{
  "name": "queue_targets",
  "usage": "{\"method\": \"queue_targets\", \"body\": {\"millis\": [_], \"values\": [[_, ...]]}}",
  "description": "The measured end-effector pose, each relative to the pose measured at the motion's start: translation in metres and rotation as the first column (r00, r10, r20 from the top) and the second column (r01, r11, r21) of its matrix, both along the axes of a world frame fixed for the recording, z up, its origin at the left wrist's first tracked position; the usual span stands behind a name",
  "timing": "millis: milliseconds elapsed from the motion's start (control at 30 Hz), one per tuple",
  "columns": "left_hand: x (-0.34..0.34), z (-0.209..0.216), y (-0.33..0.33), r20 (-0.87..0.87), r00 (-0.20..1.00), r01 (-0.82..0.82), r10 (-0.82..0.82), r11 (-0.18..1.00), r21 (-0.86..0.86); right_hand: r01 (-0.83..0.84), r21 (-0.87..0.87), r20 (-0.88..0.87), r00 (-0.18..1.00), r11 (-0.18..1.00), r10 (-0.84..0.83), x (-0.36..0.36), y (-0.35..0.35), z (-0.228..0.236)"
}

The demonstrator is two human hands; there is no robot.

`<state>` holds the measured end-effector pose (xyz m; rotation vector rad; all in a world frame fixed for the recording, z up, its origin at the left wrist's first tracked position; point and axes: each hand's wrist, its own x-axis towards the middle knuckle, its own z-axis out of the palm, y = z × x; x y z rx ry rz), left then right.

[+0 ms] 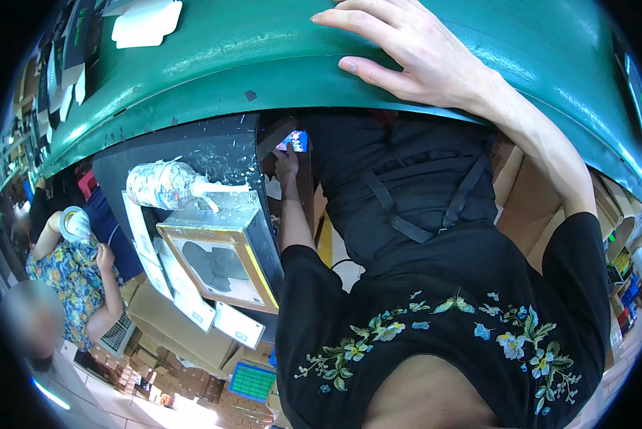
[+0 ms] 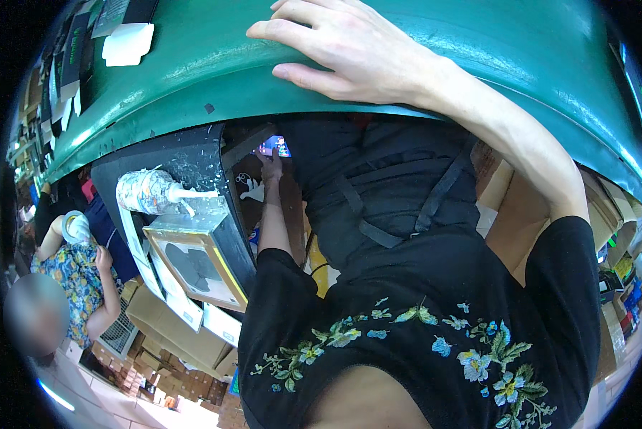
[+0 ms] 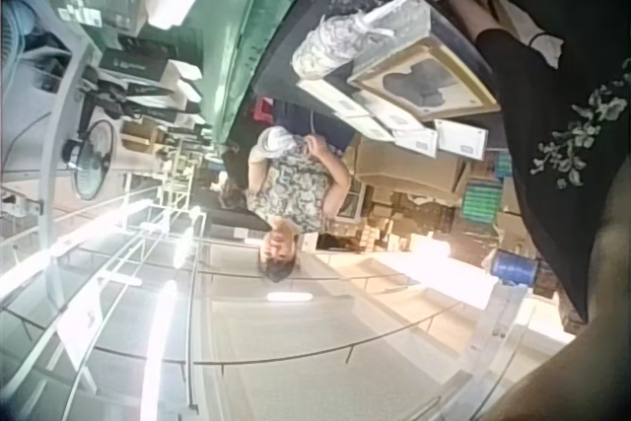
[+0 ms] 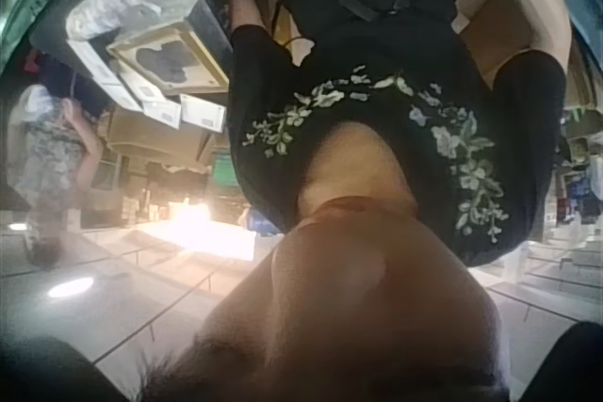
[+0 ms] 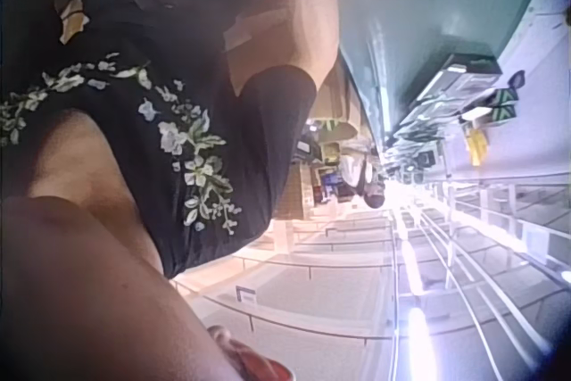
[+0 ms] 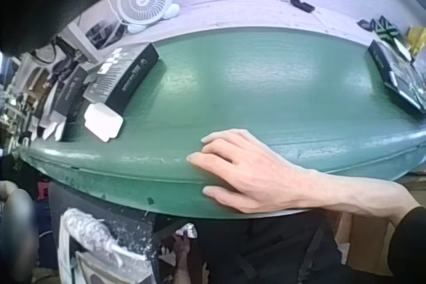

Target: Applying glue to internal packaging and placing items into boxes for wireless gaming mice on an assembly line.

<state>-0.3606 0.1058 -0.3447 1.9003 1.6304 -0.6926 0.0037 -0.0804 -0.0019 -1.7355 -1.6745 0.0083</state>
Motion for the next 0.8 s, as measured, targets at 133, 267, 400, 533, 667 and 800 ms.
{"method": "queue_targets", "body": {"millis": [133, 267, 400, 533, 667, 800], "values": [[-0.001, 0.000, 0.001, -0.017, 1.000, 0.011, -0.011, 1.000, -0.002, 0.001, 0.001, -0.010, 1.000, 1.000, -0.001, 0.000, 0.001, 0.000], [-0.002, 0.000, 0.002, -0.015, 1.000, 0.026, -0.026, 1.000, 0.016, -0.001, 0.003, -0.006, 1.000, 1.000, 0.001, -0.001, 0.001, 0.001], [0.000, 0.001, 0.000, -0.020, 1.000, 0.019, -0.019, 0.999, 0.032, 0.009, -0.041, 0.033, 0.999, 0.999, -0.007, -0.003, 0.001, 0.010], [0.006, 0.003, -0.002, -0.005, 0.999, 0.040, -0.040, 0.999, 0.012, 0.004, -0.008, 0.000, 1.000, 1.000, -0.004, 0.000, 0.001, 0.002], [0.004, -0.005, 0.002, -0.029, 0.998, 0.059, -0.058, 0.998, 0.028, -0.001, -0.007, -0.015, 1.000, 1.000, 0.001, 0.000, 0.002, 0.000], [-0.001, -0.013, 0.009, -0.064, 0.994, 0.087, -0.089, 0.996, -0.025, -0.011, -0.001, -0.015, 1.000, 1.000, 0.011, 0.000, 0.002, 0.001]]}}
